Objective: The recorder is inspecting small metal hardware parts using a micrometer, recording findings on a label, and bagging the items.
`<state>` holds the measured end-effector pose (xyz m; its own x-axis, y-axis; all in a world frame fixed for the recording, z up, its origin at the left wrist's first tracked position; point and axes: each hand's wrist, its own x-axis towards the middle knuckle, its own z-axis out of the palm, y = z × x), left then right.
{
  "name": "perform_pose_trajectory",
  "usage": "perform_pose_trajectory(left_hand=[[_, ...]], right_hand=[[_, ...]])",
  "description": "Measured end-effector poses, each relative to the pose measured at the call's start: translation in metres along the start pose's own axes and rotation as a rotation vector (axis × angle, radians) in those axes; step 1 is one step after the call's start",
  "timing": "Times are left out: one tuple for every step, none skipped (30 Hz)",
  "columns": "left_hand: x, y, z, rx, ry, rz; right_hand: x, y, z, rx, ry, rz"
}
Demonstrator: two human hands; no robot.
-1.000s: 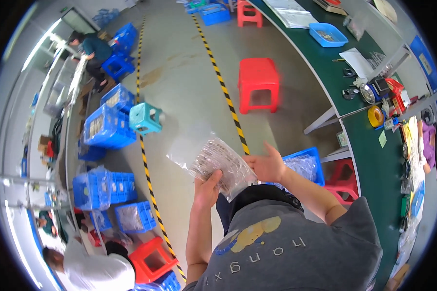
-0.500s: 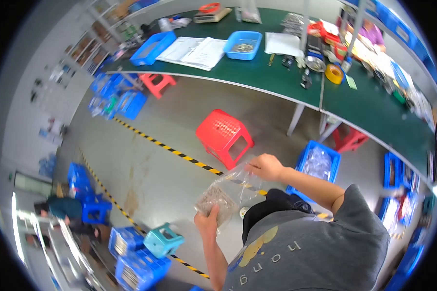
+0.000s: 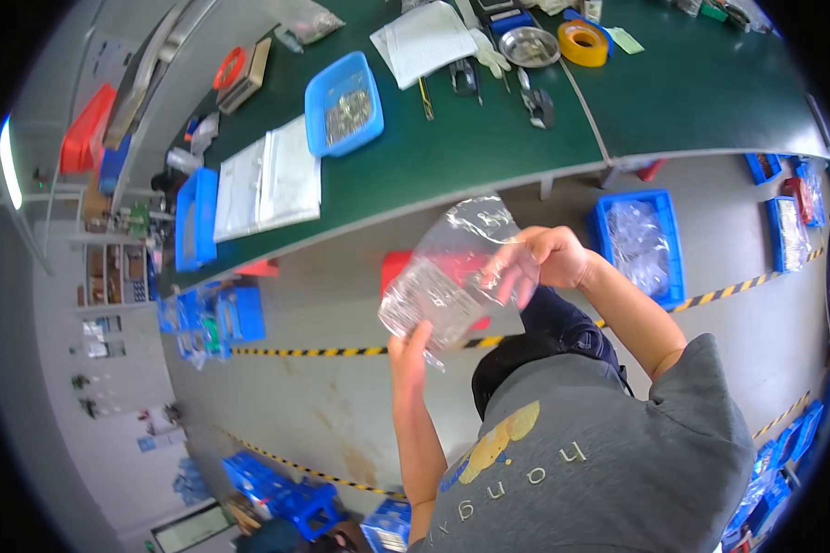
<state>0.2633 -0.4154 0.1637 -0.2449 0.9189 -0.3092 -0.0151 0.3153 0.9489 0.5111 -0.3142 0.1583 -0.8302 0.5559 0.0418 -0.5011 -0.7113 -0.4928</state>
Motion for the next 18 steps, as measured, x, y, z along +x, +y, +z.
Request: perform_pose_trajectory(left_hand=[[0.017,0.003,-0.004,-0.057,-0.049,-0.075],[0.034,0.004,-0.005,-0.047,-0.04,-0.066],[0.05,0.001,-0.004,0.001,-0.051,-0.109],[0.063,0.002,-0.005,0.049,-0.058,-0.164],[0.073,0.01,0.001,0.048,-0.032,-0.174],[0.083,0.021,0.009,0.039,-0.074,-0.192],[0.092,0.03,0.016,0.025,-0.123,-0.209],[0.103,0.034,0.015,0.015,-0.096,-0.219],[0.114,0.038,0.014,-0.004,-0.149,-0.223],[0.125,0.041,0.015,-0.023,-0.217,-0.227],[0.137,0.05,0.019,-0.004,-0.2,-0.246],[0.149,0.055,0.023,-0.016,-0.199,-0.255],[0.163,0.057,0.025,-0.052,-0.21,-0.246],[0.177,0.058,0.027,-0.087,-0.224,-0.236],[0.189,0.057,0.027,-0.092,-0.234,-0.221],[0.2,0.053,0.021,-0.104,-0.236,-0.225],[0.215,0.049,0.012,-0.021,-0.299,-0.28],[0.228,0.046,0.005,0.064,-0.369,-0.332]], right_hand=[[0.015,-0.009,-0.009,-0.174,0.159,0.139],[0.03,-0.019,-0.017,-0.355,0.314,0.281],[0.045,-0.024,-0.028,-0.553,0.299,0.275],[0.059,-0.023,-0.037,-0.742,0.282,0.271],[0.07,-0.03,-0.042,-0.811,0.306,0.412],[0.078,-0.033,-0.051,-0.806,0.283,0.431],[0.081,-0.032,-0.063,-0.945,0.237,0.258],[0.092,-0.038,-0.067,-1.075,0.179,0.081],[0.1,-0.052,-0.064,-1.075,0.241,0.087],[0.106,-0.054,-0.072,-1.073,0.236,0.106],[0.111,-0.05,-0.083,-0.982,0.286,0.124],[0.114,-0.049,-0.09,-0.892,0.342,0.14],[0.12,-0.05,-0.092,-0.896,0.342,0.151],[0.125,-0.051,-0.092,-0.883,0.385,0.096],[0.131,-0.053,-0.093,-0.871,0.43,0.038],[0.136,-0.058,-0.094,-0.878,0.435,0.048],[0.139,-0.067,-0.094,-1.11,0.473,0.113],[0.14,-0.071,-0.094,-1.343,0.511,0.182]])
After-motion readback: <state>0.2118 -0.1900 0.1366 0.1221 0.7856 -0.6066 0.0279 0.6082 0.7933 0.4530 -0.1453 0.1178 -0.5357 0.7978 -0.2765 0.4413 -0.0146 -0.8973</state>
